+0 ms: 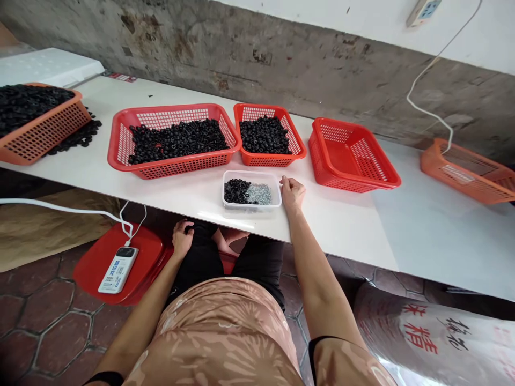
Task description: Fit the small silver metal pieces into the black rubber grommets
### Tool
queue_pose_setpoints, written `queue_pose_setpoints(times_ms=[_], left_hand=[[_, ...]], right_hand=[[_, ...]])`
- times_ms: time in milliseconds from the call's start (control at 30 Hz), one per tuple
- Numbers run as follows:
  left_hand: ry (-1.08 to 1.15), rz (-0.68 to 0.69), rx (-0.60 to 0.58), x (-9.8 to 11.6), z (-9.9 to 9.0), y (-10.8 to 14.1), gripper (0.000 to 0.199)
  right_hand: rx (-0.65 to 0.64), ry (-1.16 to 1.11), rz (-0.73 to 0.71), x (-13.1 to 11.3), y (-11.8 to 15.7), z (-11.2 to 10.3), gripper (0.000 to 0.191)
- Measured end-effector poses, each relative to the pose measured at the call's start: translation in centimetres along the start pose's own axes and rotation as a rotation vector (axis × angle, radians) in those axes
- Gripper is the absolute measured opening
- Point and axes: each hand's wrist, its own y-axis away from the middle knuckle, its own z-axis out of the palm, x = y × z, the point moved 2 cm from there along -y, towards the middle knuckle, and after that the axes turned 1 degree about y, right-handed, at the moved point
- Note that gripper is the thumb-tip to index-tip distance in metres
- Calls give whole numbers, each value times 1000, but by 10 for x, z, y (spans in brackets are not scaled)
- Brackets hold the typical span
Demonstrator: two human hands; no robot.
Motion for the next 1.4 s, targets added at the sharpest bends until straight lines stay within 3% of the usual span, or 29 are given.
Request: queue_pose_setpoints(times_ms=[233,433,567,800,1000,1133,1400], left_hand=[[27,-10,61,-5,3,1,15],[-38,-11,75,-8,-2,4,20],[-87,9,42,-8,-8,-3,24],[-207,123,-83,11,-24,-39,29],[-377,25,-123,23,-27,-49,44],[-427,-32,-169,18,-29,-45,44],[-413,-70,-243,4,-34,-14,41]], right_hand=[[2,4,-10,2,1,1,41],[6,-26,-2,7,-2,3,42],[9,-51,10,13,-6,6,41],[7,-56,30,19,-13,9,40],[5,-73,43,20,-16,10,40],[2,-84,41,20,-16,9,40],[15,-94,42,20,-17,8,43]])
